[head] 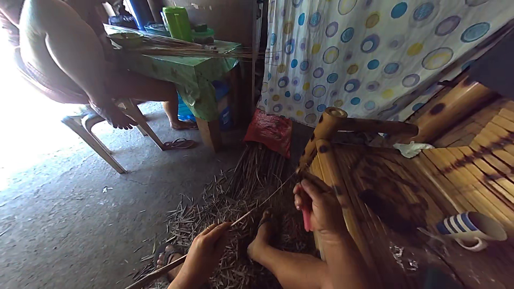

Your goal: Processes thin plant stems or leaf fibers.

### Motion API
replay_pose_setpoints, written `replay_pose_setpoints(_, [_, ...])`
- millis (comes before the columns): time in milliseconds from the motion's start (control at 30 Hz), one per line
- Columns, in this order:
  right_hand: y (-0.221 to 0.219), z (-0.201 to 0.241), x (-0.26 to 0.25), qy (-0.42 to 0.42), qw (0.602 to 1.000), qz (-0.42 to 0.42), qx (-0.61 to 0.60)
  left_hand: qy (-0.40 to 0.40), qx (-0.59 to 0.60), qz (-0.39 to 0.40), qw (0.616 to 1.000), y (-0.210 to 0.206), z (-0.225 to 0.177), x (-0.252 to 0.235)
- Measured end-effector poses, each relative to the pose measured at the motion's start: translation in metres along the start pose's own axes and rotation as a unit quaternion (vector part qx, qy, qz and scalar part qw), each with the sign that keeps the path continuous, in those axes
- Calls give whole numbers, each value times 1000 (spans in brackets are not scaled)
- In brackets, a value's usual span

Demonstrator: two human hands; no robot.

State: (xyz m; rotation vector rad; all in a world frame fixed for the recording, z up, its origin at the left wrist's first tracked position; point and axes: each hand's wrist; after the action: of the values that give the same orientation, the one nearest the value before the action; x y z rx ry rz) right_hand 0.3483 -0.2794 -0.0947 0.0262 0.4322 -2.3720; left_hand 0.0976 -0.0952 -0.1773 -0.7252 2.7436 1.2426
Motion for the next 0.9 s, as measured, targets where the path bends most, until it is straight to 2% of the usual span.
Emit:
replay_pose_setpoints(100, [-17, -17, 14, -48, 994, 90, 47, 3, -2, 16, 1000, -2, 1, 0])
replay_pose_setpoints(267, [-46, -40, 38, -127, 982, 135, 19, 14, 8, 25, 1000, 2, 0, 0])
replay_pose_setpoints(367, [-47, -39, 36, -114, 987, 115, -2, 16, 19, 50, 998, 6, 3, 0])
replay_pose_setpoints(500, [-25, -34, 15, -77, 993, 86, -15, 12, 35, 73, 997, 9, 4, 2])
replay_pose_setpoints(667, [-4, -6, -5, -11, 998, -26, -55, 11, 27, 68, 997, 7, 5, 3])
replay_pose_setpoints(733, [0, -4, -7, 5, 996, -44, -77, 5, 19, 59, 998, 7, 4, 2])
replay_pose_setpoints(800, [-4, -11, -1, -10, 999, 1, -53, 0, 10, 49, 999, 5, 1, 0])
replay_pose_setpoints(900, [-22, -28, 15, -59, 992, 115, -13, 5, 2, 41, 999, 1, -5, -1])
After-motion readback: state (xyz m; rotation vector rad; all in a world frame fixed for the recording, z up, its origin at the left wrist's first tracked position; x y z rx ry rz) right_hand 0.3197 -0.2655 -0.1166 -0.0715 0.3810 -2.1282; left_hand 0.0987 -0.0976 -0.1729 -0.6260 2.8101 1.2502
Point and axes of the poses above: each hand's wrist, its own x-axis away from the middle knuckle, its own y-axis out of the back of the hand, z = x × y, and after that the axes turned 8 degrees about z, right-handed
